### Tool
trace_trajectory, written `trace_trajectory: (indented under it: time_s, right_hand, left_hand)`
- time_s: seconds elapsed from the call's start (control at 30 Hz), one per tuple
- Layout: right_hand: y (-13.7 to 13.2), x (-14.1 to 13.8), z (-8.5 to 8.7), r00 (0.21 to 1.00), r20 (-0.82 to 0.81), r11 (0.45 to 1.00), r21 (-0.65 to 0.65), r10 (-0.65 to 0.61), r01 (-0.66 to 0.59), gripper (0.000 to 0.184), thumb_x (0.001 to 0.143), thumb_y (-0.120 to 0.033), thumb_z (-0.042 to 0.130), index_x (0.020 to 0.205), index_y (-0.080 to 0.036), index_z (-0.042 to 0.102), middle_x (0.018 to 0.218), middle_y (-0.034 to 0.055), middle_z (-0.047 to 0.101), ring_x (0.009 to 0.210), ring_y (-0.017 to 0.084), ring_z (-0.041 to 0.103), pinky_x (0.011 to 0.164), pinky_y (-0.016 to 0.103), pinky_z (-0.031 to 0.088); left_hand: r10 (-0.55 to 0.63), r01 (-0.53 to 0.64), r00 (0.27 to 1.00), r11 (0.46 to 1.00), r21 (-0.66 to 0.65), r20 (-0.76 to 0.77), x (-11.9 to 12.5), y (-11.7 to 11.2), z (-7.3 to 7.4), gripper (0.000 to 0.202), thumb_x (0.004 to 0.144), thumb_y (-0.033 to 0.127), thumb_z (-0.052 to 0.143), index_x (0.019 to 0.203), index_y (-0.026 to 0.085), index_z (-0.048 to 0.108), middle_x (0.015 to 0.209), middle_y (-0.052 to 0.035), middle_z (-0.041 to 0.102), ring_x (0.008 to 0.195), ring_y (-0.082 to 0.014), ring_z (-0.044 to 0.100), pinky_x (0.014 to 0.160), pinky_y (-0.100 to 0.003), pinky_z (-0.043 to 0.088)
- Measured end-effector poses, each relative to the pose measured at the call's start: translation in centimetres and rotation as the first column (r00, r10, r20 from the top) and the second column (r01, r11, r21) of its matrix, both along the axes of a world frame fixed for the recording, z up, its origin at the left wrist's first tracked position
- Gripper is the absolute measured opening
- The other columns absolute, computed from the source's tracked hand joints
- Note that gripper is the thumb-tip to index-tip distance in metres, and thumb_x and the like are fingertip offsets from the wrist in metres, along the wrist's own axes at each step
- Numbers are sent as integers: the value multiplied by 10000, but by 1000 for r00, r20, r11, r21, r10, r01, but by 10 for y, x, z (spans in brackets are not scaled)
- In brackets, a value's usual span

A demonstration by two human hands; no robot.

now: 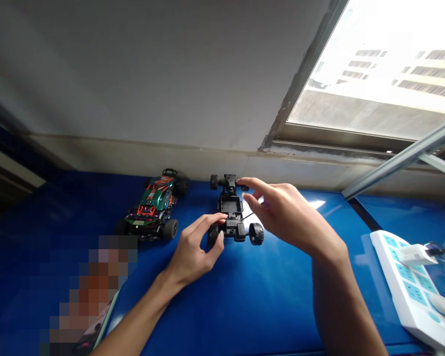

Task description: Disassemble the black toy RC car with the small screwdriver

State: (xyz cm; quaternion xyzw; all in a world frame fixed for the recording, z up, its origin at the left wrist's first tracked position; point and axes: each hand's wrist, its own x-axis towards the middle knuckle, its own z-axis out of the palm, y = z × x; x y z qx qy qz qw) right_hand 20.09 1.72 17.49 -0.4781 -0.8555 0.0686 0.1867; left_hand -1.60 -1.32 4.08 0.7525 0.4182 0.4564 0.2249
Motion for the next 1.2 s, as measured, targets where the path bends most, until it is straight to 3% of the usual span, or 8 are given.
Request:
trace_trajectory:
  time_s: [0.1,0.3,0.4,0.57,0.77,0.97,1.1,1.2]
  right_hand:
    - [1,-7,-4,999,37,1000,26,-1,0,492,1082,-192,451,1571,-231,480,846,54,749,655,169,630,621,276,421]
    - [-6,-6,-4,998,-1,997,43,70,-70,814,964,-42,439,1691,-347,237,1247,108,708,914,211,701,773,331,561]
    - [-6,-5,-2,998,-8,998,28,59,-59,719,1002,-90,466,1670,-309,317,1302,128,705,938,221,717,787,339,558]
    - [0,-8,-2,996,50,997,31,-79,78,393,1089,-278,500,1441,-202,658,773,72,760,633,201,671,610,301,441]
    - [-3,1,0,993,-14,993,16,113,-113,696,1037,-140,482,1682,-317,293,937,40,776,703,170,676,635,266,478]
    - [0,-3,-3,996,70,998,36,-53,51,492,1080,-275,506,1570,-240,524,698,38,721,573,186,628,590,290,446]
    - [-1,1,-2,997,-8,997,33,75,-75,719,1031,-160,492,1693,-320,261,1029,74,773,780,202,701,677,300,525]
    - [-3,5,0,993,-37,993,17,116,-115,738,1017,-153,516,1686,-347,272,1164,76,756,856,198,710,731,302,546]
  left_hand:
    - [-42,42,999,999,-11,-20,1,1,-1,287,1014,179,560,1270,242,675,1289,-72,720,1201,-231,694,1059,-377,573]
    - [-87,84,994,996,-42,-63,4,4,-5,239,1022,285,643,1238,271,742,1432,-69,668,1301,-256,663,1144,-422,545]
    - [-103,100,992,994,-39,-67,3,6,-8,317,945,351,778,1249,270,739,1389,-73,704,1269,-269,688,1131,-434,560]
    - [-119,118,991,993,-15,-67,1,7,-11,334,927,315,802,1251,265,738,1353,-77,729,1244,-263,705,1114,-438,573]
    - [-111,110,992,994,-6,-56,2,8,-12,359,908,288,822,1257,263,742,1350,-72,733,1240,-258,708,1116,-420,570]
    - [-115,115,992,993,-5,-58,1,8,-11,349,911,306,819,1249,259,745,1344,-71,737,1235,-258,711,1114,-415,569]
    - [-111,110,992,994,-14,-52,1,8,-11,336,915,312,812,1240,256,752,1343,-78,738,1233,-267,715,1116,-425,571]
    - [-114,113,992,993,-17,-50,1,8,-12,343,916,311,812,1248,254,747,1350,-81,734,1237,-267,712,1119,-428,569]
